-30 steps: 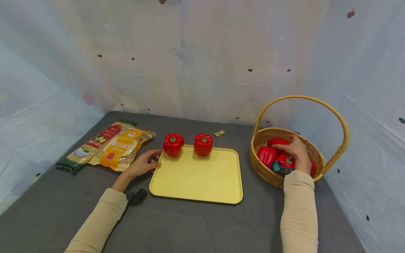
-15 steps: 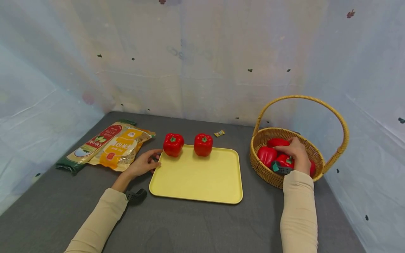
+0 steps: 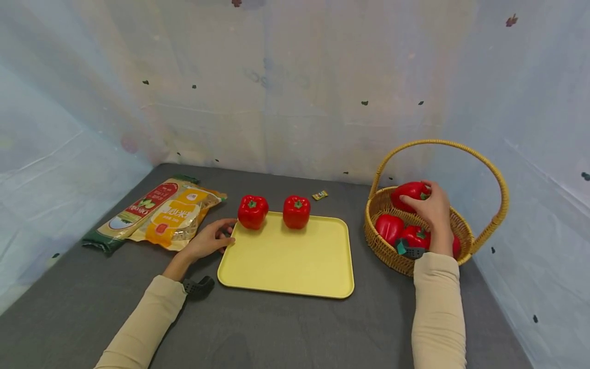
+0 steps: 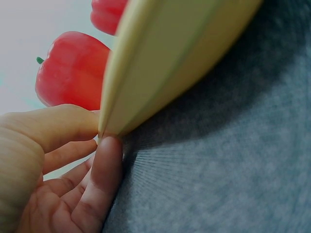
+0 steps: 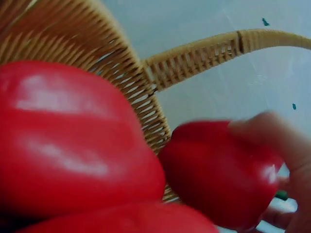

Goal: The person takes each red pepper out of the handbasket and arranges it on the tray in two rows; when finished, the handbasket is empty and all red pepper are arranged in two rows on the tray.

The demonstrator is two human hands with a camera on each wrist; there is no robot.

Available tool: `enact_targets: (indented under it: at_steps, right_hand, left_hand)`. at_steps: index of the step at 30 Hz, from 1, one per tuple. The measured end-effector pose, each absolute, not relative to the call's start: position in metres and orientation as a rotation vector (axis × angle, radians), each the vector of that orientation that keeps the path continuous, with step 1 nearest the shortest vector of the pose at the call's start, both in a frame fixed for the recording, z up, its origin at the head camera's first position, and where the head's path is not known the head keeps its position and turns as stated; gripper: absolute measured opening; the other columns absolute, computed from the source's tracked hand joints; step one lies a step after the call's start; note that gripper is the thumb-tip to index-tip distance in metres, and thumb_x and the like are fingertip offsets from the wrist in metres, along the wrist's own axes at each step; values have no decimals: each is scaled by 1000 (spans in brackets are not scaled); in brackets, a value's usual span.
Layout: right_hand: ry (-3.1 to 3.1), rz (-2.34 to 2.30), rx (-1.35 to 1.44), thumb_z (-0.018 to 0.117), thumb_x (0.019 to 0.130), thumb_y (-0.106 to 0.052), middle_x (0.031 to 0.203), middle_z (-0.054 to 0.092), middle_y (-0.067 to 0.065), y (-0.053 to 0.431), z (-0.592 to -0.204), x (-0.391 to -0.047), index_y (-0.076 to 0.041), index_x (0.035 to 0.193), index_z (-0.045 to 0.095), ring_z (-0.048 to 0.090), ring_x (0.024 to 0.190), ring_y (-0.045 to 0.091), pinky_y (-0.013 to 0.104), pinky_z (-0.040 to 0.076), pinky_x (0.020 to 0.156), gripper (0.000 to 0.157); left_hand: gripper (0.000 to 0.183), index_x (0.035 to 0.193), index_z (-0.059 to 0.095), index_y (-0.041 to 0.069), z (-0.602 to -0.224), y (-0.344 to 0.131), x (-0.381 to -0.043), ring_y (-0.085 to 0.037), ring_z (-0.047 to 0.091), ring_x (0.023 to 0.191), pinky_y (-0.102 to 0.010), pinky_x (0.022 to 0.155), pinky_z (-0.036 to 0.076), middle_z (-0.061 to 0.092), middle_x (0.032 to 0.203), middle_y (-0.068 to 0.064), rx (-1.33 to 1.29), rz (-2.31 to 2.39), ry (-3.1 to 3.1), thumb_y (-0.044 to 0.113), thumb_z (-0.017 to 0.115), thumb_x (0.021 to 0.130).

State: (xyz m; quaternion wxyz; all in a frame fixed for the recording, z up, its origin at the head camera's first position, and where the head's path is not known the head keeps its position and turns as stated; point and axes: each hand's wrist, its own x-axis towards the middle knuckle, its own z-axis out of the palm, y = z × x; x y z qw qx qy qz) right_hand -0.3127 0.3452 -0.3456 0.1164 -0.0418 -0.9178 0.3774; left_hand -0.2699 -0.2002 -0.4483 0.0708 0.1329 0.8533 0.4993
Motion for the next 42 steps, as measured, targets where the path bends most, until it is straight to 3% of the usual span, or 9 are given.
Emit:
enact_targets:
  at_steps: [10, 14, 17, 20, 24, 28, 42]
  right_hand:
    - [-2627, 1077, -72, 64, 82, -49, 133, 38, 26, 332, -327, -302, 1, 140, 30, 39, 115, 41, 53, 40, 90, 84]
    - [-2583, 1090, -7, 66, 82, -45, 131, 43, 20, 322, -324, -294, -3, 139, 36, 43, 111, 35, 33, 45, 79, 77]
    - [-2538, 1122, 46, 69, 81, -41, 129, 46, 14, 311, -322, -289, -8, 137, 41, 45, 106, 24, 16, 42, 72, 71]
    - [-2489, 1138, 120, 72, 80, -35, 127, 48, 11, 298, -322, -287, -10, 135, 45, 45, 103, 17, 9, 40, 70, 65]
    - [-2455, 1139, 193, 73, 79, -32, 128, 47, 13, 279, -322, -284, -10, 133, 48, 41, 111, 24, 29, 48, 82, 63]
    - [-2458, 1152, 226, 73, 80, -32, 128, 45, 17, 260, -325, -281, -11, 135, 47, 35, 118, 33, 56, 45, 87, 64]
    - [-2486, 1249, 332, 76, 76, -31, 133, 43, 16, 221, -349, -285, -10, 133, 45, 38, 119, 35, 58, 44, 90, 69]
  left_hand:
    - [57, 138, 39, -1, -446, -201, -269, -21, 52, 70, -31, 56, 54, 50, 107, -18, 421, 1497, 2567, 7, 64, 88]
    - [57, 138, 39, 0, -447, -201, -269, -21, 52, 70, -31, 56, 54, 50, 107, -18, 426, 1493, 2571, 7, 64, 87]
    - [57, 138, 40, 0, -448, -201, -269, -21, 52, 70, -32, 56, 54, 50, 108, -18, 429, 1490, 2576, 7, 64, 87]
    - [57, 138, 40, 0, -448, -201, -269, -21, 52, 70, -32, 56, 54, 50, 108, -18, 427, 1490, 2576, 8, 64, 87]
    - [57, 138, 40, 1, -448, -201, -270, -21, 52, 70, -32, 56, 54, 50, 108, -18, 413, 1497, 2569, 8, 64, 87]
    - [57, 138, 39, 0, -449, -200, -270, -21, 52, 70, -32, 56, 54, 49, 109, -19, 415, 1488, 2578, 7, 64, 88]
    - [54, 136, 36, -10, -415, -192, -248, -26, 52, 71, -38, 58, 55, 48, 108, -26, 467, 1502, 2560, 0, 59, 89]
